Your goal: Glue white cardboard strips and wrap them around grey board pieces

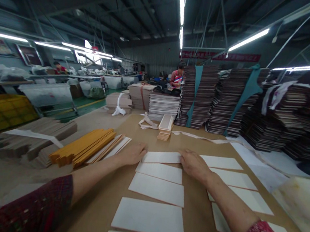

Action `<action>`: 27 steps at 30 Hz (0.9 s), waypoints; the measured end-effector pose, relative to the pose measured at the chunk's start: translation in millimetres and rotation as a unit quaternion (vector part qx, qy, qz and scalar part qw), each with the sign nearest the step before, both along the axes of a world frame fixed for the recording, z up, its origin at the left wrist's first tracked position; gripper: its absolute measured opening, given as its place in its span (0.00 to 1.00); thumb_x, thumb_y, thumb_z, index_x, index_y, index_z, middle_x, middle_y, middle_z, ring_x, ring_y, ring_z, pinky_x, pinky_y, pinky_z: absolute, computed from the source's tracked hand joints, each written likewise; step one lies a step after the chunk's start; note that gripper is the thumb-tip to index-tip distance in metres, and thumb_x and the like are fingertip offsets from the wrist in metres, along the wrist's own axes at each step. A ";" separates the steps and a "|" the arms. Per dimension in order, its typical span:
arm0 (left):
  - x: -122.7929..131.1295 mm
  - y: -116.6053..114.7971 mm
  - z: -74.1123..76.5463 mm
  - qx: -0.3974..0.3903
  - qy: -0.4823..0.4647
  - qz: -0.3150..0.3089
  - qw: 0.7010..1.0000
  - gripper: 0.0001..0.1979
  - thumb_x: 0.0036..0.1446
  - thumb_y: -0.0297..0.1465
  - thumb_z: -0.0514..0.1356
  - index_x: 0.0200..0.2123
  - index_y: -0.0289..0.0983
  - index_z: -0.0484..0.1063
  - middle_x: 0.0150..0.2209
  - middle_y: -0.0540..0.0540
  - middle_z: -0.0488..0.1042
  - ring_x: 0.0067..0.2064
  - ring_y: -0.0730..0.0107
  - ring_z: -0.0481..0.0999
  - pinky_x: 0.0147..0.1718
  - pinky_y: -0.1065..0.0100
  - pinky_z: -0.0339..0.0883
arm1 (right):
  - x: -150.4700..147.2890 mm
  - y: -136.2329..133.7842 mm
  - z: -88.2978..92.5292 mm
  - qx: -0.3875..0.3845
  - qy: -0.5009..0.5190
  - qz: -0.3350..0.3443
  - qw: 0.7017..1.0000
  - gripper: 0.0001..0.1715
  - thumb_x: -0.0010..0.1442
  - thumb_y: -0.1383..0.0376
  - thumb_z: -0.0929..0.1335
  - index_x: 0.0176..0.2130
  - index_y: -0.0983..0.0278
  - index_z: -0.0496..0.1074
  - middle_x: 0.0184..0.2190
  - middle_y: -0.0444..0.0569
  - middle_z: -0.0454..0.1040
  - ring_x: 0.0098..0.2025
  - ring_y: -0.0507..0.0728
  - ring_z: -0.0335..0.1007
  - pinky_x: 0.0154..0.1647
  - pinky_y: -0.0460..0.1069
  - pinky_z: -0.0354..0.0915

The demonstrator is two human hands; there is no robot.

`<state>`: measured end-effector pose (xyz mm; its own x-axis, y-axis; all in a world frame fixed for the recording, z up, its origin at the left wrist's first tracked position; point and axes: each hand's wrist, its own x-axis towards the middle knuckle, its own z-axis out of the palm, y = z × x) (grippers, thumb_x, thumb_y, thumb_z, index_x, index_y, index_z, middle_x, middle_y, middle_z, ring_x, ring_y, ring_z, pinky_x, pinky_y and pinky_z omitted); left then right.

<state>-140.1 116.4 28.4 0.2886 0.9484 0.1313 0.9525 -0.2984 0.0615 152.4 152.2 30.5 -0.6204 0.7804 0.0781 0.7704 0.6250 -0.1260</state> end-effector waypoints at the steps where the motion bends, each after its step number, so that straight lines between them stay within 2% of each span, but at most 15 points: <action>1: -5.8 -2.7 -0.1 -0.015 -0.001 -0.002 1.000 0.16 0.67 0.36 0.61 0.55 0.36 0.70 0.54 0.40 0.73 0.51 0.57 0.76 0.49 0.51 0.74 | 2.1 3.8 -0.4 -0.004 0.006 0.003 1.000 0.15 0.71 0.58 0.66 0.51 0.65 0.72 0.49 0.52 0.75 0.51 0.59 0.72 0.55 0.60 0.67; 6: -18.9 -20.5 3.6 -0.075 -0.002 -0.047 0.996 0.15 0.66 0.38 0.62 0.51 0.35 0.72 0.50 0.42 0.75 0.49 0.59 0.77 0.48 0.53 0.73 | -2.6 15.0 -17.4 -0.024 -0.006 0.020 1.000 0.19 0.69 0.58 0.68 0.55 0.63 0.72 0.58 0.54 0.71 0.58 0.63 0.68 0.60 0.64 0.64; 9: -19.8 -23.6 3.0 -0.071 0.002 -0.059 0.996 0.15 0.66 0.38 0.62 0.50 0.35 0.72 0.49 0.42 0.75 0.50 0.58 0.76 0.50 0.52 0.72 | -8.9 15.7 -30.0 -0.019 -0.018 0.017 1.000 0.21 0.69 0.58 0.68 0.58 0.62 0.70 0.63 0.55 0.66 0.63 0.65 0.63 0.63 0.67 0.60; 11: -19.6 -21.6 0.6 -0.058 0.008 -0.062 0.996 0.14 0.66 0.37 0.62 0.51 0.35 0.72 0.50 0.42 0.75 0.52 0.57 0.75 0.52 0.50 0.71 | -11.5 16.5 -32.6 -0.014 -0.026 0.015 0.999 0.21 0.69 0.58 0.68 0.58 0.62 0.70 0.63 0.55 0.66 0.63 0.65 0.63 0.62 0.67 0.61; 16: -17.1 -14.6 -4.3 -0.037 0.039 -0.065 0.996 0.14 0.67 0.36 0.61 0.51 0.35 0.73 0.53 0.41 0.74 0.54 0.56 0.74 0.54 0.48 0.70 | -15.8 20.7 -24.1 -0.010 -0.038 0.027 0.999 0.18 0.68 0.58 0.69 0.55 0.63 0.72 0.59 0.54 0.70 0.58 0.63 0.68 0.59 0.64 0.65; 21: -13.5 -13.6 -2.9 -0.040 0.062 -0.066 0.995 0.14 0.67 0.35 0.61 0.52 0.36 0.72 0.54 0.41 0.74 0.53 0.57 0.75 0.53 0.49 0.71 | -21.4 16.8 -20.7 -0.010 -0.042 0.022 0.999 0.17 0.68 0.57 0.69 0.51 0.64 0.73 0.54 0.53 0.72 0.54 0.61 0.70 0.56 0.62 0.67; 27: -11.5 -22.6 1.0 -0.054 0.041 -0.032 0.997 0.13 0.67 0.36 0.61 0.52 0.36 0.73 0.53 0.41 0.74 0.52 0.58 0.76 0.51 0.51 0.73 | -11.7 7.4 -13.8 -0.017 -0.027 0.040 0.999 0.15 0.68 0.58 0.68 0.51 0.64 0.73 0.53 0.53 0.73 0.54 0.61 0.70 0.56 0.62 0.66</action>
